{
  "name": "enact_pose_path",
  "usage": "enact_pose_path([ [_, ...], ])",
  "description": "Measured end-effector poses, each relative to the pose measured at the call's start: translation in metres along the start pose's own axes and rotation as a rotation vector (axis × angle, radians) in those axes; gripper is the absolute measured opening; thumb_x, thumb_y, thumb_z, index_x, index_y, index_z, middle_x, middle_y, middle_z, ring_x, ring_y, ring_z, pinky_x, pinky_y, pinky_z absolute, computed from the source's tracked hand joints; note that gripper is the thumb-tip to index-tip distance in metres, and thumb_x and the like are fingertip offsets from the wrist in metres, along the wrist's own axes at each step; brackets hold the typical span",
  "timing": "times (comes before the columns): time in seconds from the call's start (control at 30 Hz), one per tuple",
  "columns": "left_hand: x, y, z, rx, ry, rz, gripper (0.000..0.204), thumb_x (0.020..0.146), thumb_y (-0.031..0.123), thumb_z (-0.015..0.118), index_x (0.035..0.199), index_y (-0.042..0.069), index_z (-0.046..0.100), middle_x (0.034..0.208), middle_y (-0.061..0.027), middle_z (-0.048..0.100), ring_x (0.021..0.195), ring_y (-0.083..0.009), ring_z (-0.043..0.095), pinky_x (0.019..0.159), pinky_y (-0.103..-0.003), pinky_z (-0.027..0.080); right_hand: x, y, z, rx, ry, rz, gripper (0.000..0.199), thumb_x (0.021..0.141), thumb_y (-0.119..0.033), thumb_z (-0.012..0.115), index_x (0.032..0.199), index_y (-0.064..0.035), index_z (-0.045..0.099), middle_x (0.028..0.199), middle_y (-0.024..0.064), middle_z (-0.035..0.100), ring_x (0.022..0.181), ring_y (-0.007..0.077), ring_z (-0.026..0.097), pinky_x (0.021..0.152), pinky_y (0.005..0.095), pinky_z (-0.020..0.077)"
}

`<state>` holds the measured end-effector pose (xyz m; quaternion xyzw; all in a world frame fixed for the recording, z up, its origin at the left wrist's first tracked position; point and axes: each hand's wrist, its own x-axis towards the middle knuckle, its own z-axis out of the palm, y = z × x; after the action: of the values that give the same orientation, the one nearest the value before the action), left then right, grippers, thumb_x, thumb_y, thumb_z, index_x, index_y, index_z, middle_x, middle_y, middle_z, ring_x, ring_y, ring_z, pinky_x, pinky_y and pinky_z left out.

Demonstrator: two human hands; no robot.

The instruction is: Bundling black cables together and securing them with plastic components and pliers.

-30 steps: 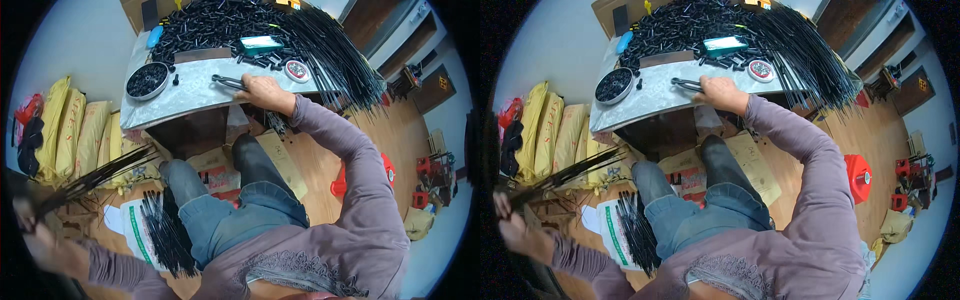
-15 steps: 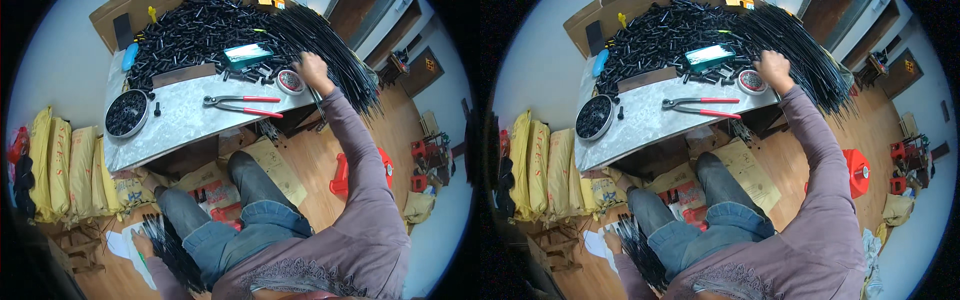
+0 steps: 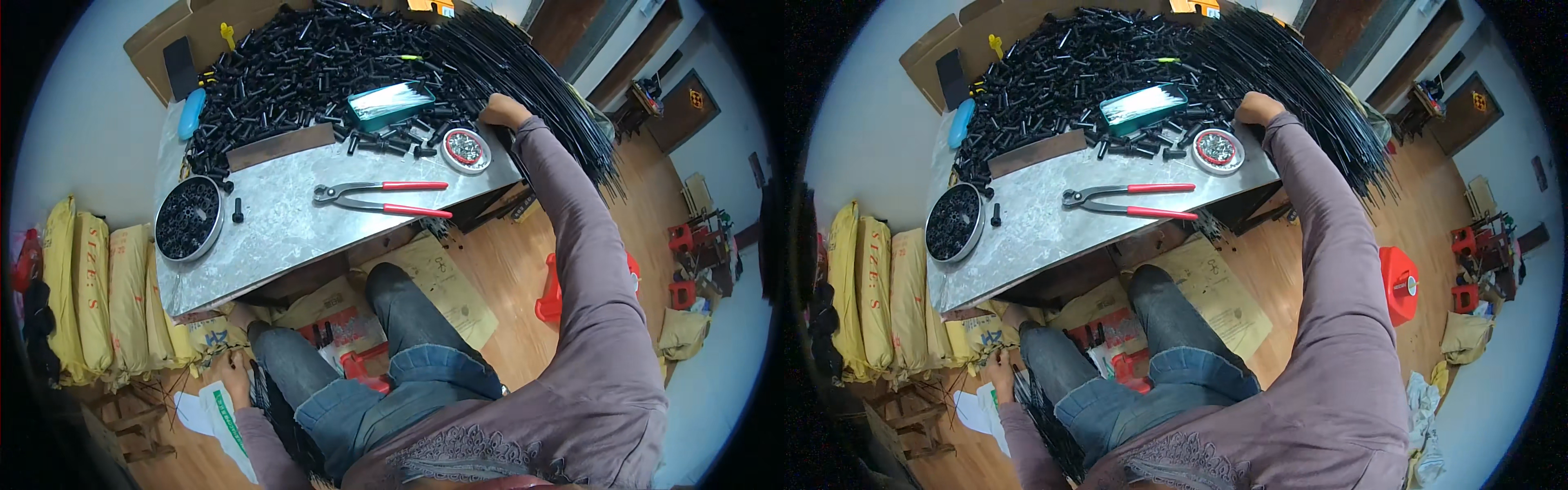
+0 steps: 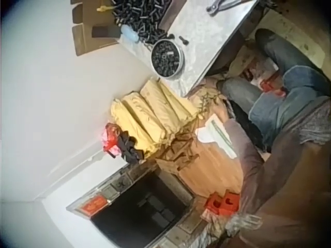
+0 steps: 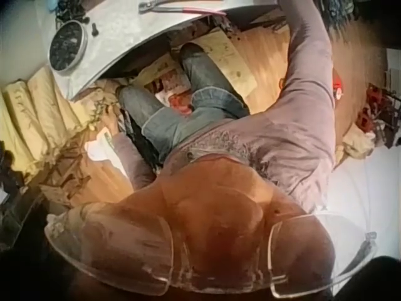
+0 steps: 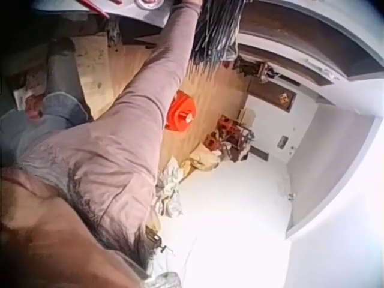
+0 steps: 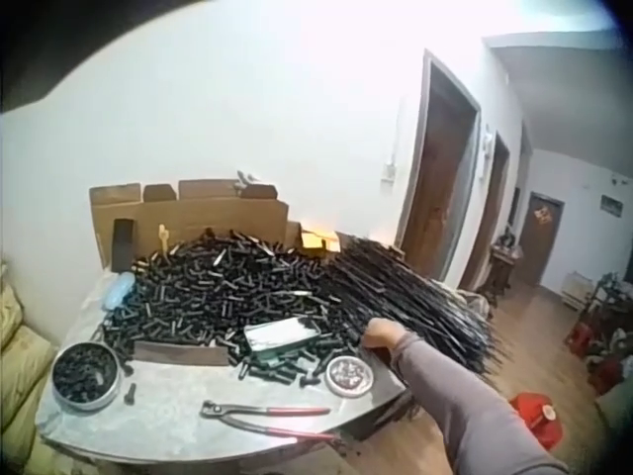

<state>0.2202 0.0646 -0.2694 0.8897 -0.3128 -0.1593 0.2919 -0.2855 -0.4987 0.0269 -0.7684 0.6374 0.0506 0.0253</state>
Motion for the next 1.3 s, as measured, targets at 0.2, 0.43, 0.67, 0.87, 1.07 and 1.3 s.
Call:
enact_pose_path([
  [0.2, -0.02, -0.023, -0.01, -0.081, 0.002, 0.075, 0.028, 0.085, 0.019, 0.064, 0.1, -0.005, 0.06, 0.102, -0.0205, 0.063, 0.091, -0.0308, 0.062, 0.078, -0.036, 0.048, 0.014, 0.022, -0.024, 0.137, 0.338, 0.102, 0.029, 0.077, -0.018, 0.058, 0.088, 0.0068, 0.067, 0.094, 0.0275, 0.066, 0.09, 0.0376, 0.066, 0.076, 0.043, 0.0532],
  [0.43, -0.045, 0.007, -0.02, -0.083, 0.019, 0.025, 0.03, 0.084, 0.017, 0.064, 0.107, -0.002, 0.061, 0.093, -0.0204, 0.066, 0.084, -0.0286, 0.064, 0.075, -0.036, 0.049, 0.008, 0.015, 0.01, -0.232, 0.39, 0.096, 0.021, 0.079, -0.014, 0.057, 0.09, -0.0021, 0.07, 0.096, 0.0217, 0.068, 0.092, 0.0342, 0.067, 0.076, 0.0449, 0.0539],
  [0.67, -0.051, 0.02, -0.029, 0.022, -0.003, -0.041, 0.033, 0.085, 0.022, 0.065, 0.106, -0.003, 0.064, 0.095, -0.0223, 0.066, 0.088, -0.03, 0.065, 0.078, -0.038, 0.048, 0.016, 0.023, -0.01, 0.042, 0.335, 0.063, 0.034, 0.081, -0.027, 0.06, 0.1, 0.0015, 0.065, 0.104, 0.0251, 0.065, 0.098, 0.0385, 0.064, 0.084, 0.0448, 0.0507],
  [0.87, -0.046, 0.034, -0.033, 0.021, 0.007, -0.041, 0.034, 0.085, 0.024, 0.065, 0.106, -0.003, 0.065, 0.096, -0.0212, 0.066, 0.09, -0.0314, 0.064, 0.081, -0.038, 0.049, 0.021, 0.04, -0.039, 0.429, 0.109, -0.024, 0.025, 0.085, -0.02, 0.058, 0.09, 0.0041, 0.06, 0.081, 0.0182, 0.063, 0.068, 0.0279, 0.062, 0.061, 0.04, 0.0483],
  [1.07, -0.044, 0.038, -0.031, -0.034, -0.113, -0.002, 0.038, 0.086, 0.025, 0.064, 0.109, -0.006, 0.063, 0.101, -0.0228, 0.067, 0.096, -0.0315, 0.065, 0.084, -0.036, 0.049, 0.017, 0.038, -0.061, 0.629, 0.16, -0.084, 0.025, 0.092, -0.017, 0.058, 0.074, 0.0007, 0.055, 0.056, 0.0037, 0.051, 0.039, 0.014, 0.046, 0.036, 0.0297, 0.0334],
  [1.3, -0.06, 0.054, -0.05, -0.091, -0.122, 0.049, 0.036, 0.087, 0.024, 0.063, 0.109, -0.006, 0.063, 0.099, -0.0214, 0.068, 0.095, -0.0282, 0.065, 0.084, -0.035, 0.049, -0.008, -0.008, -0.152, 0.614, 0.489, -0.239, 0.023, 0.095, -0.02, 0.05, 0.083, -0.0012, 0.056, 0.061, 0.0015, 0.049, 0.04, 0.0128, 0.043, 0.036, 0.0287, 0.0348],
])
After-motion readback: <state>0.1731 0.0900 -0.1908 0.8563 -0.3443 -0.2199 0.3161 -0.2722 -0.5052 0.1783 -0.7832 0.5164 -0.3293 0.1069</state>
